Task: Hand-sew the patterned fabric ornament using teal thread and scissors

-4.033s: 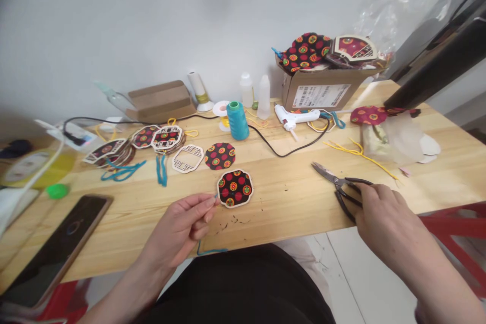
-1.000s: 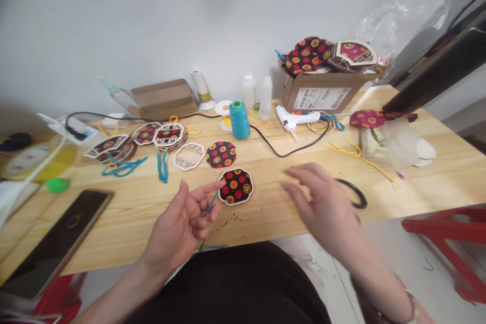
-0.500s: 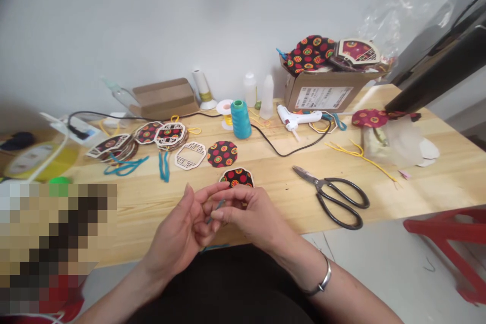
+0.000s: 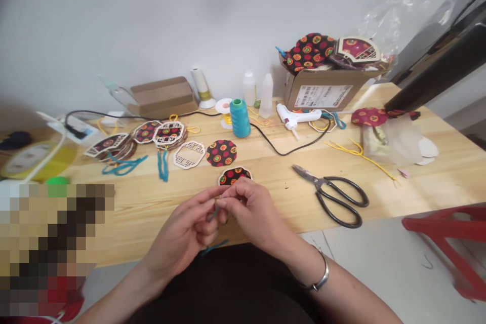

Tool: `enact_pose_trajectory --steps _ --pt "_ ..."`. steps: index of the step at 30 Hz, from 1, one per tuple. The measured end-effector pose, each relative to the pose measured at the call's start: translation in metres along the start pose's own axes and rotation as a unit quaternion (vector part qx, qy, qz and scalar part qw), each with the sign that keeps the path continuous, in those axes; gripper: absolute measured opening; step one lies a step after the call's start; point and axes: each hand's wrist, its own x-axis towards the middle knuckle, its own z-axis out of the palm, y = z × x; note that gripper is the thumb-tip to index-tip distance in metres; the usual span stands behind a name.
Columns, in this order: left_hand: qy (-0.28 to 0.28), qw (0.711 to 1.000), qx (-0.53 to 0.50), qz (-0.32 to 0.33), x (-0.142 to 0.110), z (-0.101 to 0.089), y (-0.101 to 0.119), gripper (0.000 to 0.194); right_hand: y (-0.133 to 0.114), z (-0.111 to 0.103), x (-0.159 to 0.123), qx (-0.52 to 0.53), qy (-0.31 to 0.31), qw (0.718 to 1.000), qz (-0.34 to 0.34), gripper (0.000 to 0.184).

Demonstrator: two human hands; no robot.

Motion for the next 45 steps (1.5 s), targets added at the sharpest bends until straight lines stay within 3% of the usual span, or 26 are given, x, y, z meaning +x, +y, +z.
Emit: enact_pose_trajectory --steps 7,15,24,27,30,32,34,37,40,43,45 --pt "-0.002 1.000 0.017 0.011 0.001 -0.001 -0.002 0.026 0.002 -0.001 0.001 -0.045 0.045 0.997 -0.049 0.017" --pt "-0.005 0.995 0.097 0.013 0.001 -0.003 -0.003 0.012 0.001 -0.002 0.001 -0.076 0.036 0.995 -0.055 0.016" --pt "0.006 0.989 0.145 0.028 0.001 -0.003 -0.005 0.015 -0.001 -0.003 -0.001 -0.085 0.016 0.994 -0.062 0.015" --pt "0.018 0.991 0.131 0.035 0.000 -0.003 -0.002 0.015 -0.006 -0.011 0.003 -0.094 0.086 0.988 -0.087 0.013" --pt "0.056 0.993 0.070 0.075 0.000 -0.007 0.003 0.013 -0.009 -0.026 0.005 -0.141 0.223 0.956 -0.125 0.013" --pt "0.077 0.991 0.032 0.105 0.001 -0.009 0.007 0.012 -0.007 -0.035 0.004 -0.205 0.254 0.933 -0.152 0.012" --pt "0.090 0.989 0.009 0.119 0.002 -0.011 0.009 0.012 -0.003 -0.039 0.000 -0.273 0.210 0.923 -0.173 0.010" --pt "0.095 0.988 -0.008 0.124 0.004 -0.011 0.009 0.012 0.006 -0.037 -0.009 -0.366 0.086 0.902 -0.212 0.011" --pt "0.092 0.988 -0.014 0.120 0.004 -0.010 0.008 0.012 0.013 -0.032 -0.016 -0.472 -0.001 0.844 -0.255 0.015" --pt "0.093 0.989 -0.015 0.117 0.005 -0.010 0.007 0.013 0.014 -0.031 -0.018 -0.561 -0.044 0.774 -0.289 0.016" --pt "0.094 0.989 -0.015 0.115 0.004 -0.010 0.007 0.013 0.012 -0.031 -0.018 -0.588 -0.067 0.745 -0.306 0.014"
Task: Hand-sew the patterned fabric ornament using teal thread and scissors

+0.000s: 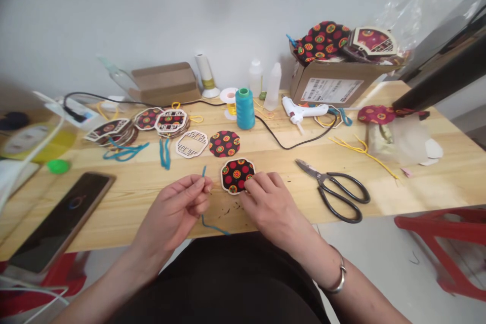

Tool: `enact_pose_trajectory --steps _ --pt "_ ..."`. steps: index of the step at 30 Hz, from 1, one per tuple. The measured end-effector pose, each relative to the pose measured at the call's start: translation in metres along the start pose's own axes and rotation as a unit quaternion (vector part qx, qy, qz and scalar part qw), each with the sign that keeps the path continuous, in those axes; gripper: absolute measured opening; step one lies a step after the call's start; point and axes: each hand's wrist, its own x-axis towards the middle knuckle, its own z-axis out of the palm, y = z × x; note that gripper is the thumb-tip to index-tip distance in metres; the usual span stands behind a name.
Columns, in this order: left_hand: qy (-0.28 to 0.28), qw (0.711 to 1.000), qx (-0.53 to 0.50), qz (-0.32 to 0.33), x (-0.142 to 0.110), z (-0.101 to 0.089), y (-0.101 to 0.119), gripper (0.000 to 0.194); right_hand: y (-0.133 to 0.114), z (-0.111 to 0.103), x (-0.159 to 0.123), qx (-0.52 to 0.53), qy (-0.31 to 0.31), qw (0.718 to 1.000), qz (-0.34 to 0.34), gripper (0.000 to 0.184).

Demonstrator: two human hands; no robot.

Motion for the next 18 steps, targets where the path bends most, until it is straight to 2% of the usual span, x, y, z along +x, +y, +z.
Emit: enact_pose_trajectory --steps 5,10,18 --pt "-0.003 1.000 -0.004 -0.010 -0.0003 0.0002 -0.0009 0.012 -0.0008 0.0000 0.0012 -0.036 -0.022 0.998 -0.049 0.014" --pt "-0.013 1.000 -0.012 -0.017 -0.0001 0.0003 -0.0017 0.013 0.0000 0.0045 0.0004 -0.060 -0.017 0.994 -0.086 0.017" --pt "-0.017 0.999 -0.015 -0.022 0.0011 0.0002 -0.0019 0.012 0.0009 0.0071 0.0025 -0.075 -0.015 0.990 -0.115 0.019"
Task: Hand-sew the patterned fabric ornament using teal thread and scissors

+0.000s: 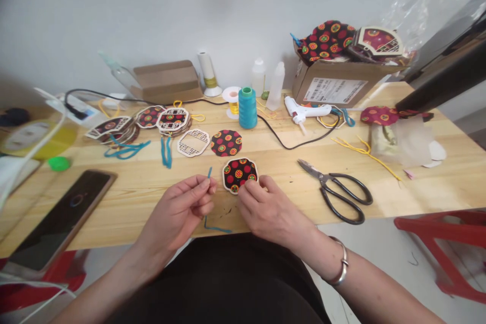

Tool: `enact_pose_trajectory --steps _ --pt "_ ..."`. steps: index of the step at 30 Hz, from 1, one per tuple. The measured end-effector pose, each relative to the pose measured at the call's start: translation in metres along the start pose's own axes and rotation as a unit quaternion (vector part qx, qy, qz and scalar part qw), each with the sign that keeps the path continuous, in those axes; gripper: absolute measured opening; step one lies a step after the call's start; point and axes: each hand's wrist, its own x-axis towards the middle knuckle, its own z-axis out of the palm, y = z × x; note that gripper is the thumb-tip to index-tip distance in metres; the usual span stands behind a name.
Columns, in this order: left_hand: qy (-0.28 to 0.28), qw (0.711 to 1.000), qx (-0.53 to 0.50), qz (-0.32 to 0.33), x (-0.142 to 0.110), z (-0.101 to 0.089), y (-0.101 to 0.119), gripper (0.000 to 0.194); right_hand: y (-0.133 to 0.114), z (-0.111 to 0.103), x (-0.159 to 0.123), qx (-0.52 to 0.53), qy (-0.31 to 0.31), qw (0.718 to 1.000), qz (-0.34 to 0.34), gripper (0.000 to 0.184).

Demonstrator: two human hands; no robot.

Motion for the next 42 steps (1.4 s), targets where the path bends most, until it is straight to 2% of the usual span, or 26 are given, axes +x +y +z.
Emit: enact_pose_trajectory --steps 4,6,7,9,12,14,15,17,18,20,23,27,31,36,42 --pt "0.000 1.000 -0.001 0.001 0.000 0.000 0.000 0.013 0.002 0.004 0.000 0.027 0.026 0.999 0.018 0.018" --pt "0.003 1.000 -0.002 0.002 -0.001 0.000 0.000 0.014 0.002 0.007 0.000 0.101 0.066 0.990 0.075 0.017" --pt "0.006 1.000 -0.003 0.003 -0.001 0.000 0.000 0.014 0.003 0.007 0.000 0.160 0.091 0.976 0.120 0.017" --pt "0.013 1.000 -0.005 0.000 0.000 -0.001 -0.001 0.015 0.005 0.006 0.002 0.304 0.141 0.915 0.226 0.015" --pt "0.018 1.000 -0.007 -0.008 0.001 -0.001 -0.002 0.016 0.015 -0.002 0.009 0.505 0.182 0.767 0.352 0.009" --pt "0.016 1.000 -0.007 -0.012 0.002 0.000 -0.003 0.017 0.025 -0.012 0.014 0.597 0.211 0.675 0.380 0.008" --pt "0.015 1.000 -0.008 -0.014 0.003 0.001 -0.004 0.017 0.032 -0.019 0.017 0.629 0.229 0.638 0.381 0.009" --pt "0.013 1.000 -0.011 -0.018 0.004 0.003 -0.004 0.016 0.043 -0.035 0.021 0.665 0.271 0.588 0.372 0.010" --pt "0.013 1.000 -0.012 -0.020 0.004 0.004 -0.005 0.016 0.047 -0.044 0.023 0.670 0.291 0.574 0.369 0.011" --pt "0.012 1.000 -0.014 -0.024 0.005 0.006 -0.005 0.016 0.050 -0.060 0.025 0.654 0.327 0.573 0.369 0.010" --pt "0.008 1.000 -0.015 -0.023 0.008 0.011 -0.004 0.015 0.037 -0.068 0.027 0.604 0.348 0.605 0.385 0.007" --pt "0.009 1.000 -0.023 -0.001 0.010 0.017 -0.003 0.013 0.002 -0.047 0.034 0.551 0.302 0.660 0.412 0.005" --pt "0.009 0.999 -0.040 0.014 0.008 0.020 -0.008 0.011 -0.022 -0.020 0.040 0.489 0.320 0.701 0.409 0.010" --pt "0.006 0.999 -0.036 0.025 0.008 0.019 -0.013 0.011 -0.031 -0.006 0.041 0.486 0.319 0.704 0.409 0.014" --pt "-0.003 0.999 -0.036 0.007 0.008 0.019 -0.012 0.012 -0.036 0.001 0.040 0.492 0.310 0.706 0.405 0.012"
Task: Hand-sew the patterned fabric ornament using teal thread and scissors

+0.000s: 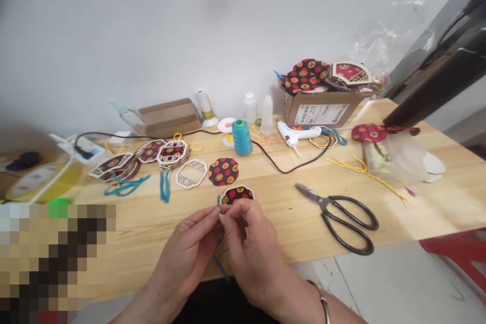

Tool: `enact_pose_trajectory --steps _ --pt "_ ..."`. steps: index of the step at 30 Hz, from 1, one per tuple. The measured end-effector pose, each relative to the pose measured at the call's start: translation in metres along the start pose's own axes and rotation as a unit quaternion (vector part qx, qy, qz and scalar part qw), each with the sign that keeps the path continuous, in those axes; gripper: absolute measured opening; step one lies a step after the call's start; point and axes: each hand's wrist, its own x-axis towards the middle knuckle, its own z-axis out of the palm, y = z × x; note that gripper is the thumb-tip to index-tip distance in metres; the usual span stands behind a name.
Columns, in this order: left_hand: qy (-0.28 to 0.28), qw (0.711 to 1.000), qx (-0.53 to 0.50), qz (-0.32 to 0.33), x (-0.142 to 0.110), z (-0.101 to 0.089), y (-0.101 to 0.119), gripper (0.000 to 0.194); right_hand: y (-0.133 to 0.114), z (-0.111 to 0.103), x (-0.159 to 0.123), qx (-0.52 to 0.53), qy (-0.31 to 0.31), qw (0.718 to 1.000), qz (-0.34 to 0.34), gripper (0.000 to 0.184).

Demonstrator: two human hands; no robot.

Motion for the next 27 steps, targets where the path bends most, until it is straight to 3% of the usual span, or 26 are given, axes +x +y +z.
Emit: enact_pose_trajectory --steps 27 --pt "-0.007 0.999 -0.042 -0.029 -0.0011 -0.0037 0.0004 0.011 0.0010 -0.0005 -0.0021 -0.064 -0.076 0.995 0.028 0.012"
